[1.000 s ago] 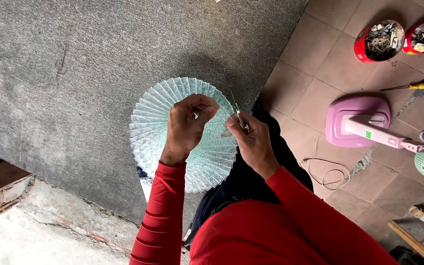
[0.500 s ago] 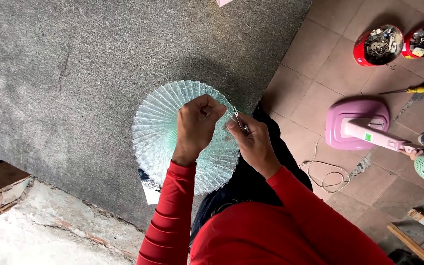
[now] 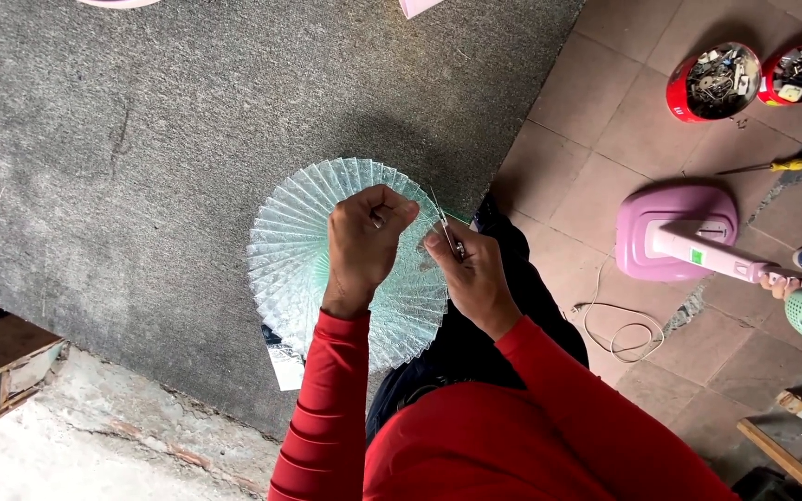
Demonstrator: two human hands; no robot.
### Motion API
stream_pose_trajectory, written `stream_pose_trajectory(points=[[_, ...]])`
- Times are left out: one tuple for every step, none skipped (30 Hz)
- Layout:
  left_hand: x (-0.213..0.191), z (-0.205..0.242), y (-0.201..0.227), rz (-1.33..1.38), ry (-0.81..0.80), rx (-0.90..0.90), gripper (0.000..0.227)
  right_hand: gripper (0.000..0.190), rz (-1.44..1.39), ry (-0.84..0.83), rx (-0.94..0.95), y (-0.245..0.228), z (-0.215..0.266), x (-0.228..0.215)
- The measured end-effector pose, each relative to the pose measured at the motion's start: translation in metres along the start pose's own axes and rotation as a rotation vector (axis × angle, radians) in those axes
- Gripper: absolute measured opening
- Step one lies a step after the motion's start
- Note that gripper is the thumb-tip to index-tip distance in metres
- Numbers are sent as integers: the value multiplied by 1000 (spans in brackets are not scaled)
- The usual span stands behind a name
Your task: Arranging thin glass plates into a spiral sculpture on a base and using a utility knife for adjustments
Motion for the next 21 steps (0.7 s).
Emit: stream_pose_trajectory(points=[[0,0,1,0,1,0,19,40,0,-1,0,0,0,0],[-1,0,2,-3,5,-5,20,40,-6,-8,-2,0,0,0],[-2,1,4,-6,10,-11,20,39,-13,-15,-3,-1,0,1],[-2,0,3,-6,10,-8,20,39,-12,-15,-5,1,-1,1],[-2,-1,2,-5,15,-15,19,39,-13,-13,-10,2,-1,1],[-2,-1,0,-4,19,-22,19,39,-14,-9,-15,3,-1,2],[-2,-1,1,-5,19,-20,19,39,-14,-9,-16,1,-1,2],[-3,0,1,-4,20,-27,19,40,-11,-4,-15,-2,-1,3],[-4,0,2,-3,20,-34,20,41,-7,1,-13,-4,-1,3],[-4,-1,2,-4,19,-30,20,41,-7,4,-16,-4,-2,2],[-4,-2,2,0,17,-36,20,41,5,4,-11,-3,-3,2],[-5,-2,2,3,18,-44,20,42,15,1,-5,-1,-2,2],[-20,-13,-32,2,19,-43,20,42,14,0,-6,-8,1,2],[-37,-25,-63,-115,62,-15,21,46,17,17,12,-13,3,0],[-54,-37,-93,-233,106,12,33,51,20,33,30,-18,5,-1],[-86,-29,-62,-223,104,16,33,51,31,35,26,-14,10,-10],[-133,-18,-31,-180,277,26,23,51,35,67,44,-7,15,-20],[-179,-6,-5,-135,447,28,25,52,42,98,68,0,20,-31],[-180,-20,5,-123,443,23,25,52,55,99,71,7,18,-39],[-194,-18,17,3,465,70,25,47,3,111,186,24,21,-39],[-209,-16,29,128,488,120,28,52,-45,122,303,39,26,-38]])
Point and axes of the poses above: each hand's wrist, its own z-axis away from the middle knuckle, its own x-axis out of the palm, y = z × x, the point moved 8 cm from there along -z, towards the middle knuckle, and after that the axes turned 4 degrees about -z, right-handed, at the moved point
